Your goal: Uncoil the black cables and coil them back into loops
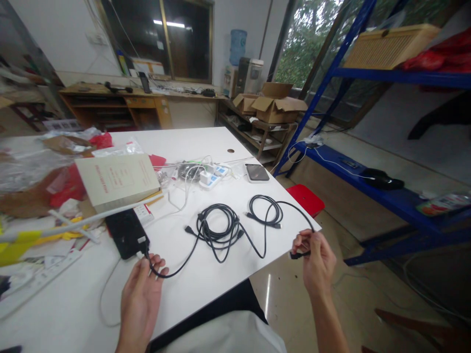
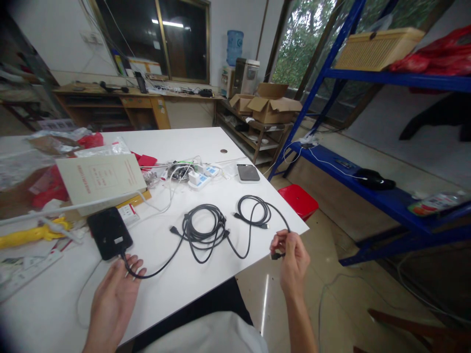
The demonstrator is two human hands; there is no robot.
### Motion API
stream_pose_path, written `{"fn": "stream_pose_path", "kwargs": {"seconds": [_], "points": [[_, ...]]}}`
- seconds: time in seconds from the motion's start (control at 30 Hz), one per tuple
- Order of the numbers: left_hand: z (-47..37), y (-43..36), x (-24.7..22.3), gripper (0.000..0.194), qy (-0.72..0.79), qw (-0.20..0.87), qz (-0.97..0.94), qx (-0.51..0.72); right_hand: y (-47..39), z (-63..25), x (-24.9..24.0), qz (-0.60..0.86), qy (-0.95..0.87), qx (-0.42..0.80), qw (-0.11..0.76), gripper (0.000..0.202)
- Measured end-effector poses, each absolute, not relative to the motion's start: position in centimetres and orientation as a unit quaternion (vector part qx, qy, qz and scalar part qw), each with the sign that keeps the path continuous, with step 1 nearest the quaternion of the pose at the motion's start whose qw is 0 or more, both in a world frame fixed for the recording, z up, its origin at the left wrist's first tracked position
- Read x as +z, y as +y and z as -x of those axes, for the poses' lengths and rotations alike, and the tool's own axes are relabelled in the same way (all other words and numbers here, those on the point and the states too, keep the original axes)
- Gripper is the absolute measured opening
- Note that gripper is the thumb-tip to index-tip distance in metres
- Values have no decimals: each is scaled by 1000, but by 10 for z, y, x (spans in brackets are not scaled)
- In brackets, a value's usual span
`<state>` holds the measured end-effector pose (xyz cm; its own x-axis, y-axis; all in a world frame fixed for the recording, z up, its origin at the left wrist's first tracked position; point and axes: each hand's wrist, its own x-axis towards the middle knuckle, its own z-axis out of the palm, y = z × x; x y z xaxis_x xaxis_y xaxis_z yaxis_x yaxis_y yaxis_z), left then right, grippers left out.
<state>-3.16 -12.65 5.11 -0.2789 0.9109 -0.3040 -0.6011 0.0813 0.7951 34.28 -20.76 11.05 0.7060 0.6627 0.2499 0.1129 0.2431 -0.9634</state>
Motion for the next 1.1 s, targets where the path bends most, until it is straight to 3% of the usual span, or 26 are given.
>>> {"fn": "stream_pose_path", "kwargs": {"seconds": [0.13,0.27,0.37,0.57,0.73,0.9,1.1], "points": [[14,-131,43,43,467,588,-204,628,-201,-292,99,591,-428,267,629,42],[1,-130,47,57,466,655,-225,550,-197,-244,91,533,-592,296,527,34],[-4,-127,51,62,424,715,-222,510,-197,-219,85,490,-689,284,452,27],[-12,-126,61,51,393,762,-221,465,-196,-198,75,467,-795,191,337,28],[-23,-125,64,49,383,771,-203,466,-192,-201,74,467,-815,126,321,30],[-27,-121,63,56,358,793,-183,457,-190,-209,70,452,-813,119,346,49],[-37,-126,79,47,317,822,-123,456,-193,-211,67,432,-821,87,364,61]]}}
